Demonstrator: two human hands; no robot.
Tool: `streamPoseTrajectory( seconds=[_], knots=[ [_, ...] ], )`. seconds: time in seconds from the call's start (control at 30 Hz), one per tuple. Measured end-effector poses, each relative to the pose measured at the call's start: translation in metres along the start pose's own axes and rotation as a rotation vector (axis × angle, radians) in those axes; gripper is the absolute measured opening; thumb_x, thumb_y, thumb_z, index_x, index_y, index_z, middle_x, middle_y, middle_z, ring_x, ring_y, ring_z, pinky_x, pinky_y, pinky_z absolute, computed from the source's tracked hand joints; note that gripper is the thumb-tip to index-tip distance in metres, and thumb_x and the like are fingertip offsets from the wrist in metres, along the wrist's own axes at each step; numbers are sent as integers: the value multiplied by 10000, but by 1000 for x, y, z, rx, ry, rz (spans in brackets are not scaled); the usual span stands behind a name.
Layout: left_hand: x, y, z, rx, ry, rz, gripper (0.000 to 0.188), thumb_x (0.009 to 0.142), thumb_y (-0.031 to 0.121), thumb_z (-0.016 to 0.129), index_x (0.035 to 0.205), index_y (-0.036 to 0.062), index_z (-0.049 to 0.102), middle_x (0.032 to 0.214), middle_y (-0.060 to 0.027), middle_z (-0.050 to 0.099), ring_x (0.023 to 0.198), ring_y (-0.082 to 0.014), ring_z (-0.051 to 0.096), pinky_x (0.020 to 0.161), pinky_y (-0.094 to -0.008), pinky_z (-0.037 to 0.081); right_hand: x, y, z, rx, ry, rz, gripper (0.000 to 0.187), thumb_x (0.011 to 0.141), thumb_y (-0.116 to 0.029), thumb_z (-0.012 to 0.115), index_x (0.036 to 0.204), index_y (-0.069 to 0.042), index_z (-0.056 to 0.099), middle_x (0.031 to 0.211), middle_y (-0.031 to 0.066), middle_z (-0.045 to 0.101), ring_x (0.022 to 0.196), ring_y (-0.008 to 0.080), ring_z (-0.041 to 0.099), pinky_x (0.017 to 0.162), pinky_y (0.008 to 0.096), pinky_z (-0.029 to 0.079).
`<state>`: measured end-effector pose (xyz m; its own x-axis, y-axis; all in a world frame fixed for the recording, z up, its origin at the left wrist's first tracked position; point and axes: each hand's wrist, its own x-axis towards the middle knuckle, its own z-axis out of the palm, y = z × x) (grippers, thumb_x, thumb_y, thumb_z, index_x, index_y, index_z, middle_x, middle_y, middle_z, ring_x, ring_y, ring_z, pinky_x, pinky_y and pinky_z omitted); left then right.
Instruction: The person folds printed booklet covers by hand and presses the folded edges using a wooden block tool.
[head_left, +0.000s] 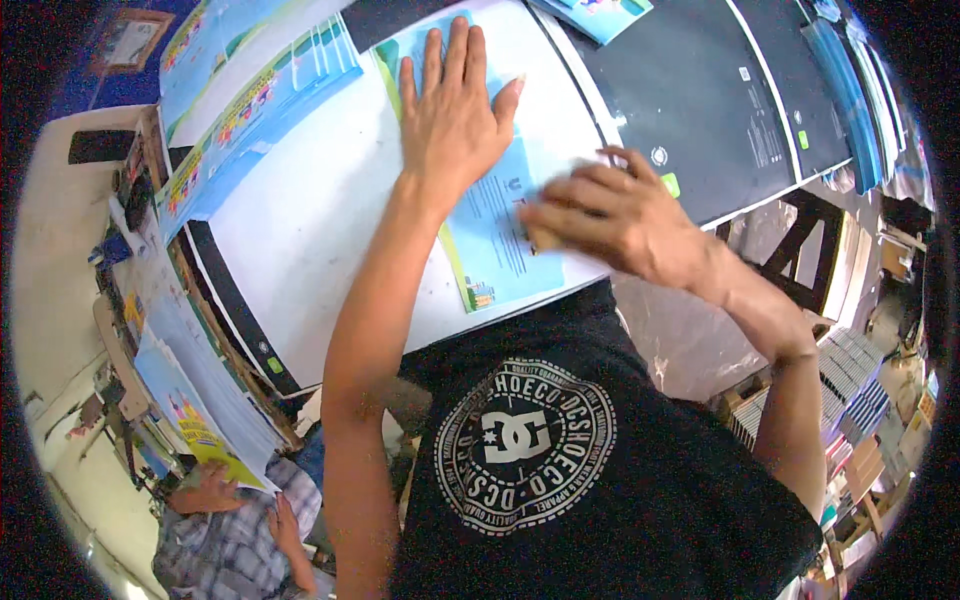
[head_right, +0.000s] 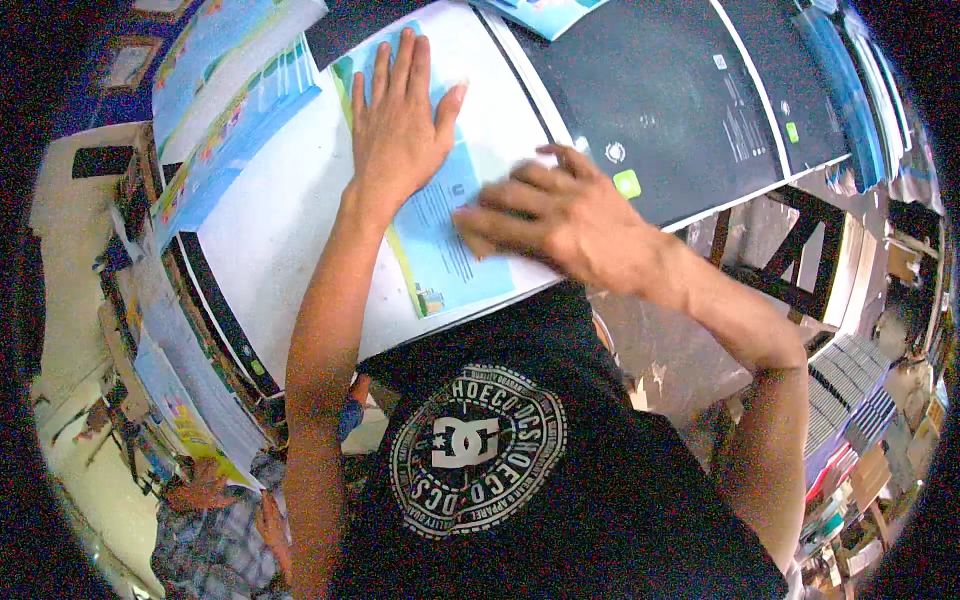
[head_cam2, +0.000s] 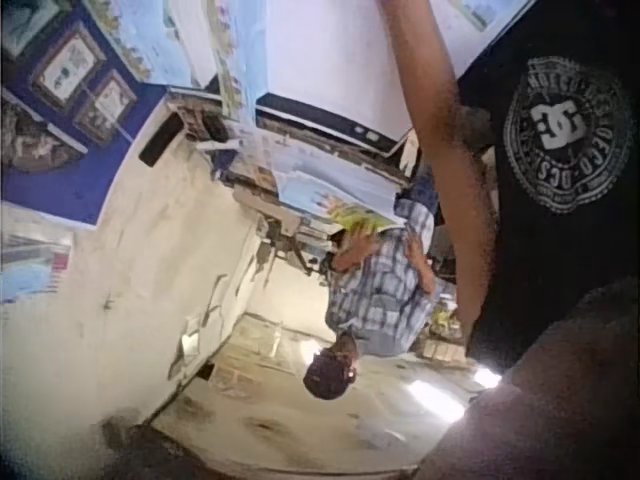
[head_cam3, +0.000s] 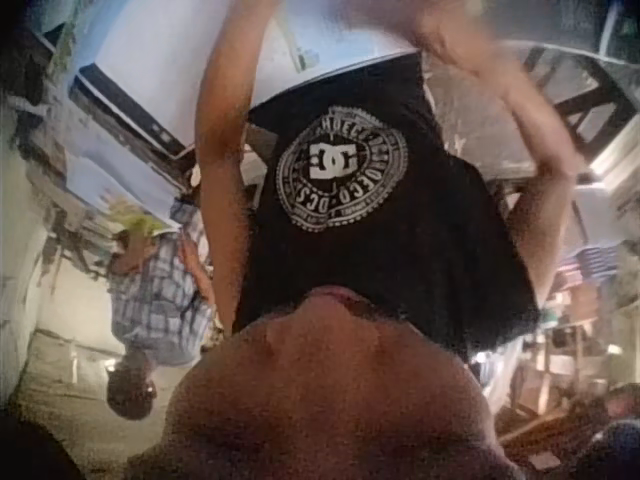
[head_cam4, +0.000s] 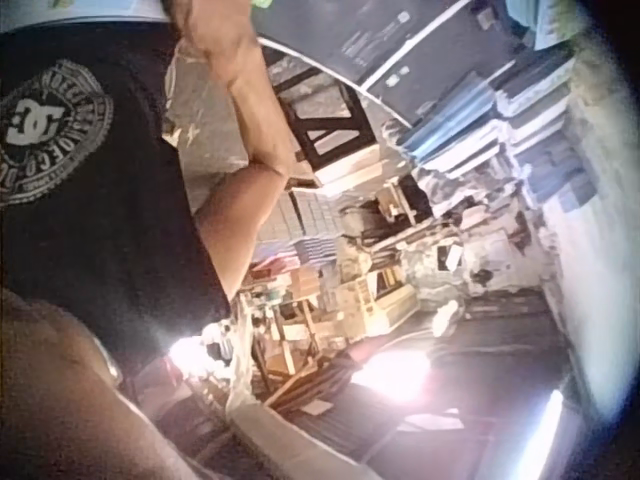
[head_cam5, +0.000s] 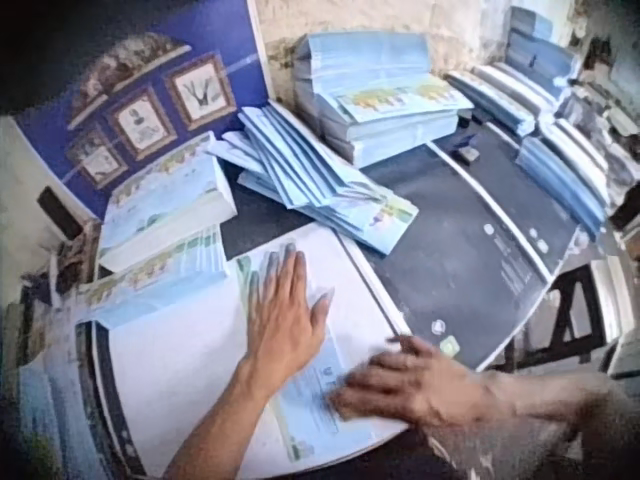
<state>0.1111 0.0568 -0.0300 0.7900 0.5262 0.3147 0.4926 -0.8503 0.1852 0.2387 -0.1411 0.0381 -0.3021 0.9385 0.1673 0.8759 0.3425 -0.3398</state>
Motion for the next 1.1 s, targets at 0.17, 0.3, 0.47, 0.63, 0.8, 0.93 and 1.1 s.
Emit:
streamPoseTrajectory(
  seconds=[0.17,0.3,0.47,0.63,0.8,0.93,1.1],
  knots=[
    [4,4,2,-18,25,-2,700,1020,494,446,1506,-5,383,1613,-157,317,1490,-368,280,1191,-587,206,-4,-2,3,31,-53,-40,444,877,-247,577,1320,-265,612,1218,-34,622,1086,178,578,1006,452,423],
    [2,3,0,2,4,-10,705,1021,502,438,1506,-6,381,1612,-163,316,1490,-375,276,1187,-592,214,-35,-24,-3,38,-127,-107,426,871,-255,579,1292,-311,623,1195,-52,620,1101,167,576,1012,462,423],
    [-1,2,-5,11,13,-33,707,1003,501,461,1504,6,401,1608,-156,328,1497,-353,269,1193,-595,191,-34,-23,-23,189,-258,-136,408,859,-270,628,1267,-281,631,1208,-52,619,1136,175,575,1042,477,403],
    [-56,53,-37,-13,-81,-143,856,962,564,496,1524,-53,304,1630,-232,217,1512,-410,191,1183,-638,152,-51,-11,-2,806,153,287,536,909,-340,685,1373,-111,545,1235,71,617,1078,231,613,984,455,473],
    [-132,103,-70,-209,-426,-109,955,922,630,522,1518,-78,288,1634,-239,203,1514,-423,172,1193,-639,47,-15,-4,0,1659,852,709,570,974,-292,661,1414,-31,410,1042,136,628,945,229,646,848,369,544],
    [-155,106,-79,-230,-477,-108,1023,838,631,639,1522,-54,306,1640,-212,208,1526,-397,150,1199,-627,51,23,1,14,1103,825,558,327,878,-147,756,1113,-44,553,914,73,661,767,159,660,674,290,541],
    [-156,107,-76,-256,-468,-92,1046,785,531,720,1545,-34,276,1652,-195,183,1532,-394,133,1195,-639,51,59,17,29,899,578,162,219,861,-197,715,811,-12,610,744,79,648,663,127,626,586,268,487]
  ],
)
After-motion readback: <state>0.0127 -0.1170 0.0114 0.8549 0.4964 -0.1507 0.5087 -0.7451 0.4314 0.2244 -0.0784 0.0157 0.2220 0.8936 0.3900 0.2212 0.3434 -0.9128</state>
